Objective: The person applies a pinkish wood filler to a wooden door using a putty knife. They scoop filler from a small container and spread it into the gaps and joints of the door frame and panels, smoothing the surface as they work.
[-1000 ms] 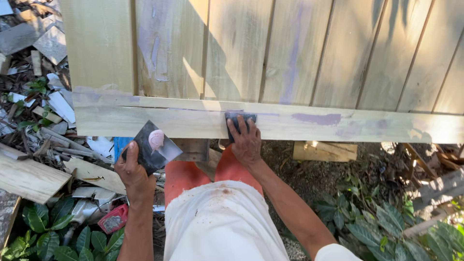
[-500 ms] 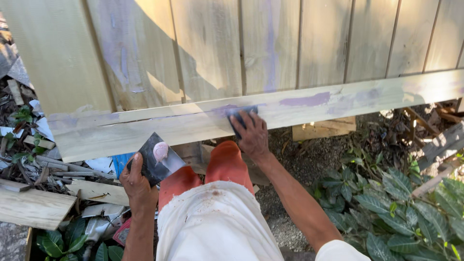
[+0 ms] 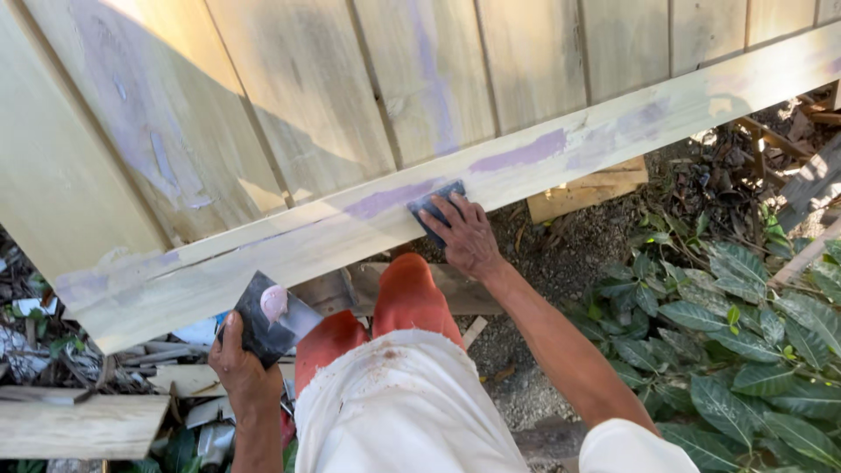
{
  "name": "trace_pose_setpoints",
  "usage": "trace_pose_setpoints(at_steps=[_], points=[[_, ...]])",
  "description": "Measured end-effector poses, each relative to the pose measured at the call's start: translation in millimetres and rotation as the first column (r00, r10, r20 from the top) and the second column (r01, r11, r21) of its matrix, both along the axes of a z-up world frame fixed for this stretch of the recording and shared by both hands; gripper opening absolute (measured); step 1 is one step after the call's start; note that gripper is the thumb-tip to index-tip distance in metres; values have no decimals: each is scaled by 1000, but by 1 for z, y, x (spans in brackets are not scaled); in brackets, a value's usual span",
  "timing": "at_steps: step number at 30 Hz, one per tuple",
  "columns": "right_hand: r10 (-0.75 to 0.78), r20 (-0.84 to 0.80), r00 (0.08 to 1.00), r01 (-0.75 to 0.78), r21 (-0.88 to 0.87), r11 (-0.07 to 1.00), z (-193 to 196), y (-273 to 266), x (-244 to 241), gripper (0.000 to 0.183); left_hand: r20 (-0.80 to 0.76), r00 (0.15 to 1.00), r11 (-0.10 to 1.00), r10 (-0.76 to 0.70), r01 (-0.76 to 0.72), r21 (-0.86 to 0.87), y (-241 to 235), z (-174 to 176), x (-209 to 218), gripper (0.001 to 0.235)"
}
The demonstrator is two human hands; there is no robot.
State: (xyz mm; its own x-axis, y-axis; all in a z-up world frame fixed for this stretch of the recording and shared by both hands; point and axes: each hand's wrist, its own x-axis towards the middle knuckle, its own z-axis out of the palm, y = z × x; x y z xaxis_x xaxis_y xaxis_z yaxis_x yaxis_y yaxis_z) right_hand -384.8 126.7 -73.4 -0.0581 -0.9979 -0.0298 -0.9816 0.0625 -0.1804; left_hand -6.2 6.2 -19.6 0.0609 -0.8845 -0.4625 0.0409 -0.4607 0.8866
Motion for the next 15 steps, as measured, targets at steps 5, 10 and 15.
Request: trace_pose_setpoints(at_steps=[5,10,15], points=[[-42,-58,997,42,1,999,-11,2,-15,65,115,989,996,-93,94,-5,10,-12,6,34],[-61,-12,998,60,-16,998,-1,26,-16,63,-205,961,936,184,-108,334,4,-5,-2,33],[-544,-28,839,544,6,839,2,-3,-4,54,102,980,985,-168,171,-18,6,-3,14,37]])
